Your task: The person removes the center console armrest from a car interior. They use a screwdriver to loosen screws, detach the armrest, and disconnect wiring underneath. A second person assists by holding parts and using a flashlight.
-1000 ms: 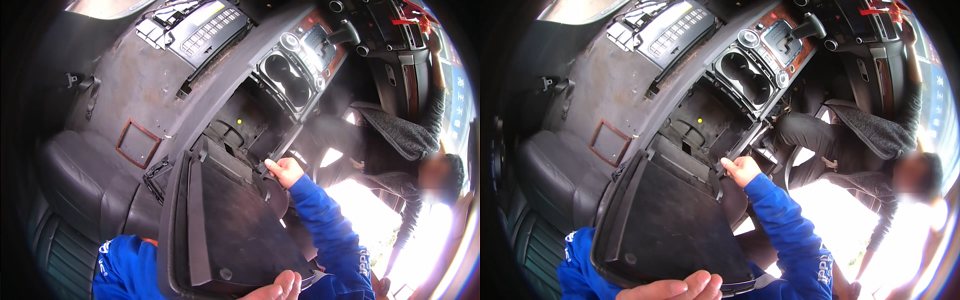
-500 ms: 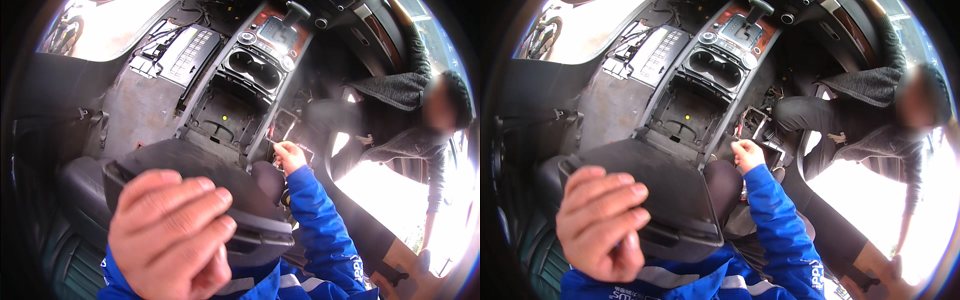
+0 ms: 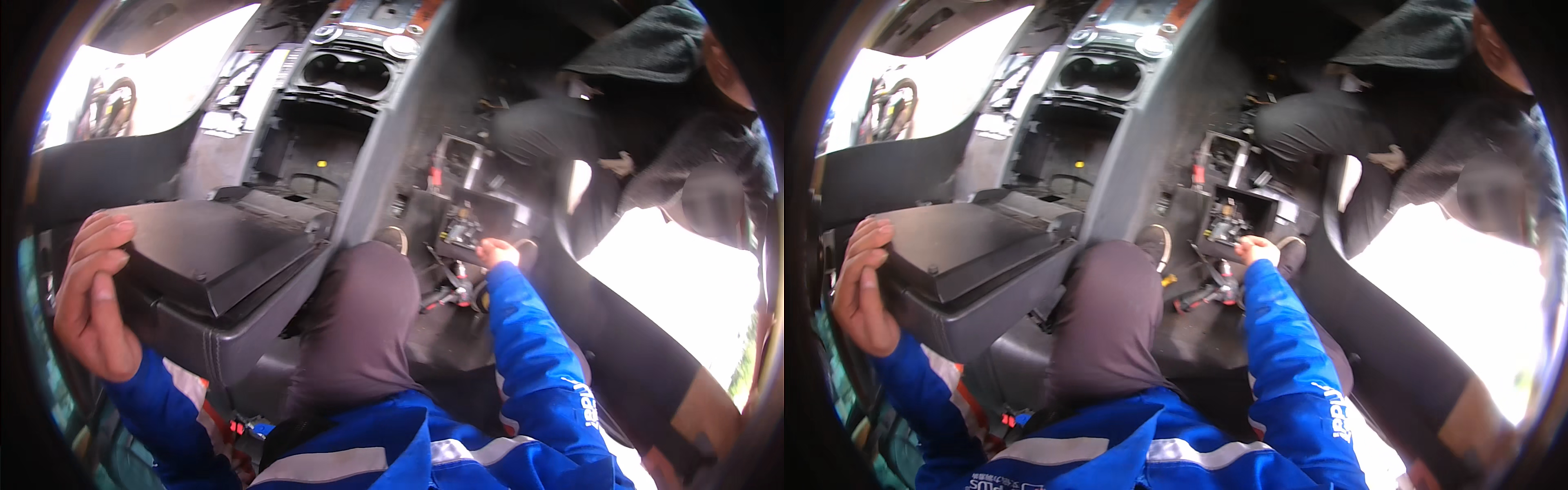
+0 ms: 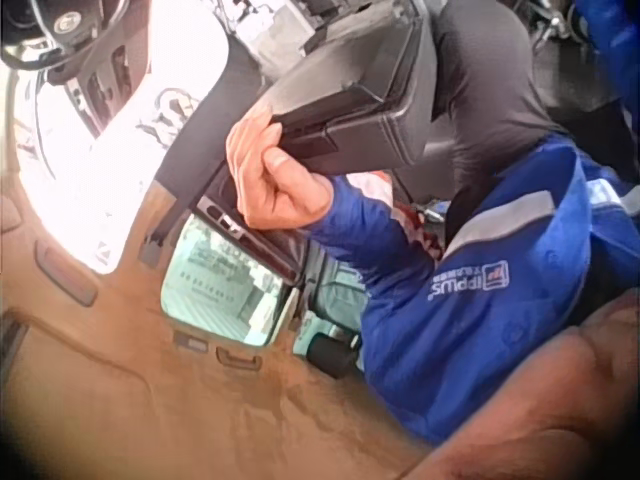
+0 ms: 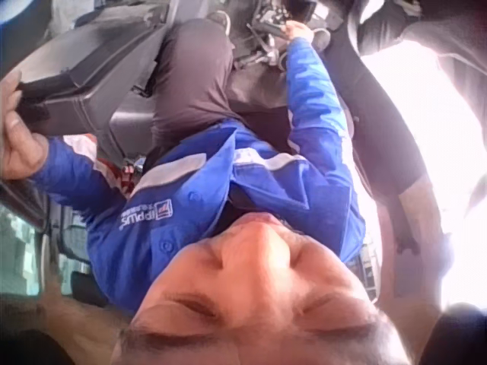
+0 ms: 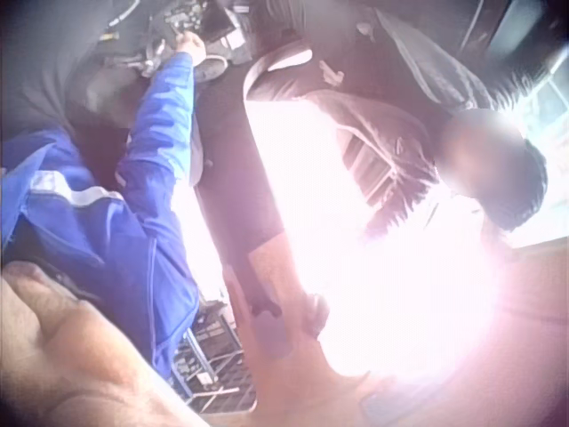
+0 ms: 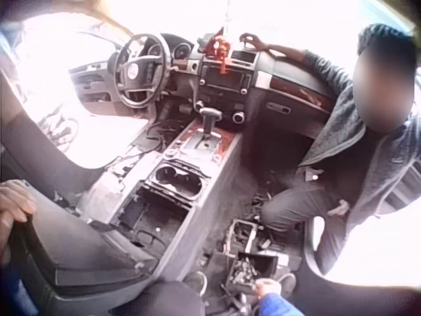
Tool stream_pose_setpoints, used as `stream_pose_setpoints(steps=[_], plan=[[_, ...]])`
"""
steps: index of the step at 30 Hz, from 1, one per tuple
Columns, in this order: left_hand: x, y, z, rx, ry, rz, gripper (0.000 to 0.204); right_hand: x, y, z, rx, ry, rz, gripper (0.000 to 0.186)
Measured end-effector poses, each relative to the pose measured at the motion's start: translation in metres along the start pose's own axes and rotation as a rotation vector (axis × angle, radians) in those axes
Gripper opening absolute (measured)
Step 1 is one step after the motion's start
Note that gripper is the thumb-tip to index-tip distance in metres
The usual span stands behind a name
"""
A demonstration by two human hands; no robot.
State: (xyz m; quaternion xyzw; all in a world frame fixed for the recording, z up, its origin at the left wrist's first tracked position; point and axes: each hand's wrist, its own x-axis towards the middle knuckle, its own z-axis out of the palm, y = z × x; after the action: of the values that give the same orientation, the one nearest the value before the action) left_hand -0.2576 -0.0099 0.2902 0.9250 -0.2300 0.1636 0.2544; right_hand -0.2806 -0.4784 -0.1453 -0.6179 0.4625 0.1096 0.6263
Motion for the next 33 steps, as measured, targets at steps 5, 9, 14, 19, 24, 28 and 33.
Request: stream_pose_setpoints(steps=[5, 9, 14, 19, 24, 28, 33], plan=[[-0.008, -0.003, 0.001, -0.032, 0.084, -0.071, 0.017, 0.055, 0.026, 0.014, -0.422, 0.129, -0.192, 0.036], [-0.009, -0.001, 0.005, -0.036, 0.123, -0.081, 0.017, 0.054, 0.032, 0.027, -0.514, 0.219, -0.239, 0.038], [-0.001, 0.008, 0.011, 0.024, 0.073, 0.064, 0.019, 0.021, 0.043, 0.043, -0.542, 0.284, -0.413, 0.023], [-0.049, 0.004, 0.041, -0.193, 0.639, -0.047, 0.031, -0.012, 0.085, 0.046, -0.133, 0.047, -0.325, 0.024], [-0.208, 0.008, 0.081, -0.129, 0.626, -0.264, 0.034, -0.056, 0.129, 0.035, -0.156, 0.026, -0.293, 0.022], [-0.337, -0.003, 0.120, -0.198, 0.459, -0.633, 0.034, -0.100, 0.127, 0.033, -0.172, -0.110, -0.229, 0.028], [-0.433, -0.023, 0.169, -0.167, 0.328, -0.776, 0.034, -0.162, 0.098, 0.034, -0.140, -0.349, -0.271, 0.035]])
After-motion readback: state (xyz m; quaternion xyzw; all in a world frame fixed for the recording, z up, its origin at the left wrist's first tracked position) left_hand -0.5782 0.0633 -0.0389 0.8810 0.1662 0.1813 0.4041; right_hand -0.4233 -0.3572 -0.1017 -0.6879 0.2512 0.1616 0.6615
